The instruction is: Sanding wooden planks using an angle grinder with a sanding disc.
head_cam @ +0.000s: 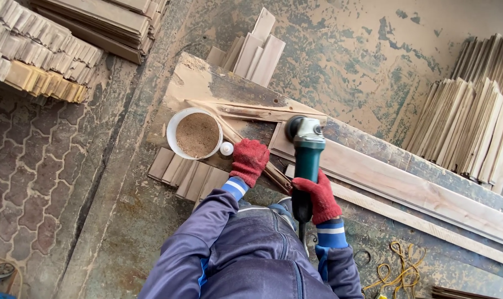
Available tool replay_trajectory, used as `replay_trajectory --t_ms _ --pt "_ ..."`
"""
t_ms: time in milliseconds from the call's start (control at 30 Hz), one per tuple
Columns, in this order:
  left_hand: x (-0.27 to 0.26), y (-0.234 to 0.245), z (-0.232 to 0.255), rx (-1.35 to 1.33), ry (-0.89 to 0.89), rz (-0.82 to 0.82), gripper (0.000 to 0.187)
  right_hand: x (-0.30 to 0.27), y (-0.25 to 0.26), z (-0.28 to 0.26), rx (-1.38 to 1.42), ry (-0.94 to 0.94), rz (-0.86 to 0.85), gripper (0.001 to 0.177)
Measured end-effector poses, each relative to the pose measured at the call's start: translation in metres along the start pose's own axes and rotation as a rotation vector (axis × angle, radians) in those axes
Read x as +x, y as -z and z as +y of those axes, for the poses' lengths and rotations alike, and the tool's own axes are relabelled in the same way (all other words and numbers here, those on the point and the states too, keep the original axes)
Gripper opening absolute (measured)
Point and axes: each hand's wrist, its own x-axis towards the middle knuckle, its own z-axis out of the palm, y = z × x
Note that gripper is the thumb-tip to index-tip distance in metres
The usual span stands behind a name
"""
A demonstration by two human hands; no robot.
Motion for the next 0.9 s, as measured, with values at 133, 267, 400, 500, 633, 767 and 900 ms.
replay_trajectory --t_ms 133,267,400,500,633,767,900 --pt "0.004 0.007 0.001 0.039 0.003 -0.013 0.028 -0.017 0.003 -0.004 -0.024 -0.009 0.006 0.062" --pt "0.002 0.001 0.000 0.063 0.018 -0.024 0.027 -0.027 -0.006 0.009 -0.033 -0.005 -0.007 0.055" --pt "-0.001 -0.002 -0.001 0.079 0.006 -0.011 0.027 -0.036 -0.003 0.004 -0.005 0.003 -0.007 0.054" --pt "0.004 0.005 0.001 0.064 0.006 -0.018 0.027 -0.051 0.001 -0.004 -0.025 -0.001 0.015 0.054" --pt "0.003 -0.002 0.002 0.106 0.036 -0.086 0.028 -0.052 0.006 0.006 -0.063 -0.005 0.034 0.054" --pt "0.004 0.006 0.003 0.100 -0.006 -0.001 0.028 -0.051 0.000 0.007 -0.137 -0.004 -0.008 0.053" --pt "0.002 0.021 0.005 0.062 -0.050 0.098 0.027 -0.056 -0.004 -0.001 -0.160 0.000 -0.019 0.053"
